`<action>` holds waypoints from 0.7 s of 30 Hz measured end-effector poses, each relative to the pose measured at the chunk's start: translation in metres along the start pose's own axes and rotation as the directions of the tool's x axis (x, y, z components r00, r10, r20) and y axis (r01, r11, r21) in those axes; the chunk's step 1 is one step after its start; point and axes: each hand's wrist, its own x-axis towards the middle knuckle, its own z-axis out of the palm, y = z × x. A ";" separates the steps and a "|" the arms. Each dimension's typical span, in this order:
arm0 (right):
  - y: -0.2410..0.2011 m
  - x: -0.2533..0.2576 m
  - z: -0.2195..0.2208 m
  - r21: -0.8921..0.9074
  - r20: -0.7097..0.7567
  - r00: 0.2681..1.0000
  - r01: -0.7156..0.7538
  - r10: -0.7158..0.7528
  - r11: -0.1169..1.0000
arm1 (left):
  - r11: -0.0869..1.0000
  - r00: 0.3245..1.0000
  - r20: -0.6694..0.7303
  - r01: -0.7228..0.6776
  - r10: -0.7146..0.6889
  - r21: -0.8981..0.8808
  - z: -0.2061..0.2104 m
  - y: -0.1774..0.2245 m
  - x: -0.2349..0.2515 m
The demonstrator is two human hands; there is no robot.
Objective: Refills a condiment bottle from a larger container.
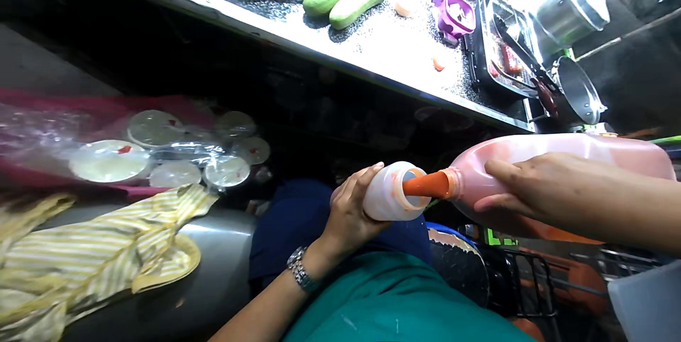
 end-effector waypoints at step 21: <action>-0.005 -0.003 0.001 0.015 0.014 1.000 0.003 -0.003 1.000 | 0.996 1.000 -0.019 -0.025 0.023 -0.090 0.002 0.003 -0.002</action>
